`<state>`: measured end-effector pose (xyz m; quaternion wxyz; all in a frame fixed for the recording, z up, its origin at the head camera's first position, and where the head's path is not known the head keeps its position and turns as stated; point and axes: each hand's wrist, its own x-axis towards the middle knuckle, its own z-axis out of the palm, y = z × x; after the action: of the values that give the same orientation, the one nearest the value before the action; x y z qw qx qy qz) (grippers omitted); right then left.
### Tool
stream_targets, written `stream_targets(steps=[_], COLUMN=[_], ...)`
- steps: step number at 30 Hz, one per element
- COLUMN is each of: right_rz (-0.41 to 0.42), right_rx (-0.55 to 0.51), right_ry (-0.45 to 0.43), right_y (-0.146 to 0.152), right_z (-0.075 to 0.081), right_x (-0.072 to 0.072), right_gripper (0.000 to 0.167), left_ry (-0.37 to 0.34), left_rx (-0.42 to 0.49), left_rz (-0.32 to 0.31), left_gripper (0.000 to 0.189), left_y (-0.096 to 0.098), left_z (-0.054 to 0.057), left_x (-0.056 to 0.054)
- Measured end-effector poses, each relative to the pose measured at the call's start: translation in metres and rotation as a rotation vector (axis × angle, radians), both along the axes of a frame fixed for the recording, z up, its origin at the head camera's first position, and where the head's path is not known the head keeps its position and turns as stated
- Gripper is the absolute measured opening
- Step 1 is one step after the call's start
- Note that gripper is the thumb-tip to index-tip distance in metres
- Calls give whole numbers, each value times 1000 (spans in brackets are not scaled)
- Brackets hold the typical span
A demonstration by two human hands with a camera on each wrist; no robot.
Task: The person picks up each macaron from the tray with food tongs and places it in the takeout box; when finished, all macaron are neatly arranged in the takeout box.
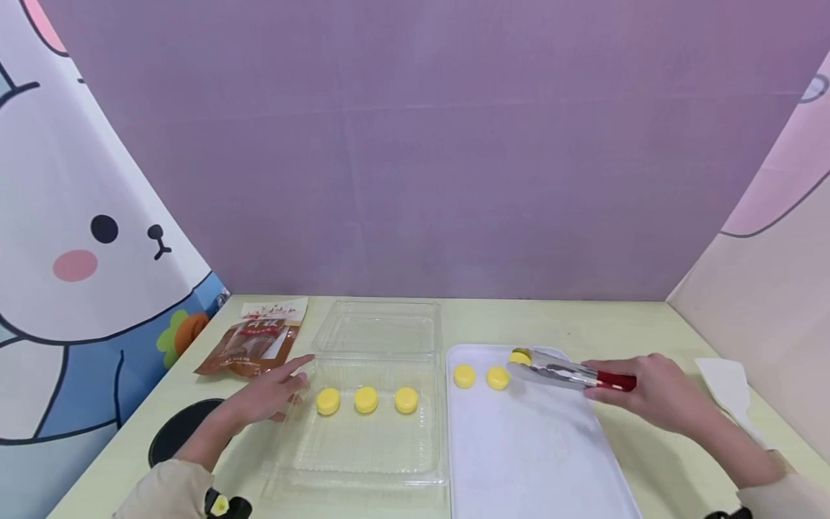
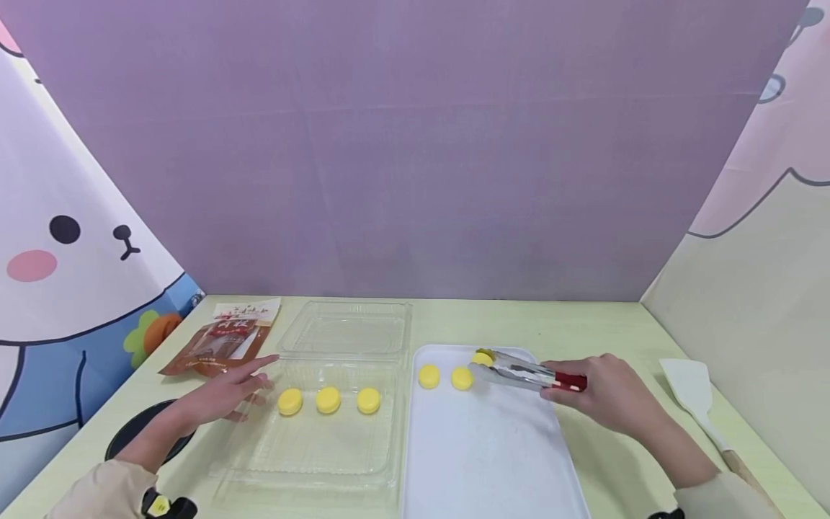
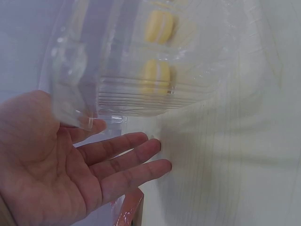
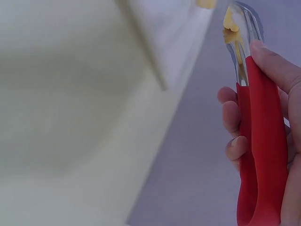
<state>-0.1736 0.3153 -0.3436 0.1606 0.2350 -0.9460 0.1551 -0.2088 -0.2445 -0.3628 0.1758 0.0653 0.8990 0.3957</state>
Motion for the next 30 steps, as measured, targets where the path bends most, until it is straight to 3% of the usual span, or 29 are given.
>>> stream_targets(steps=[8,15,21,30], right_rz=[126,213,307,381], right_rx=[61,150,220,282], right_ry=[29,-26,-25,-59], right_y=[-35,-83,-122,-173], right_z=[53,88,102,102], right_x=[-16,-26,-34,-39], right_gripper=[41,43,41,37], left_ry=[-6,-4,0,4], left_rx=[3,4,14,5], left_rz=[-1,2,6,9], left_gripper=[56,56,56,56], left_y=[-3,-4,-4,1], left_z=[0,0,-1,-1], left_x=[0,0,1,0])
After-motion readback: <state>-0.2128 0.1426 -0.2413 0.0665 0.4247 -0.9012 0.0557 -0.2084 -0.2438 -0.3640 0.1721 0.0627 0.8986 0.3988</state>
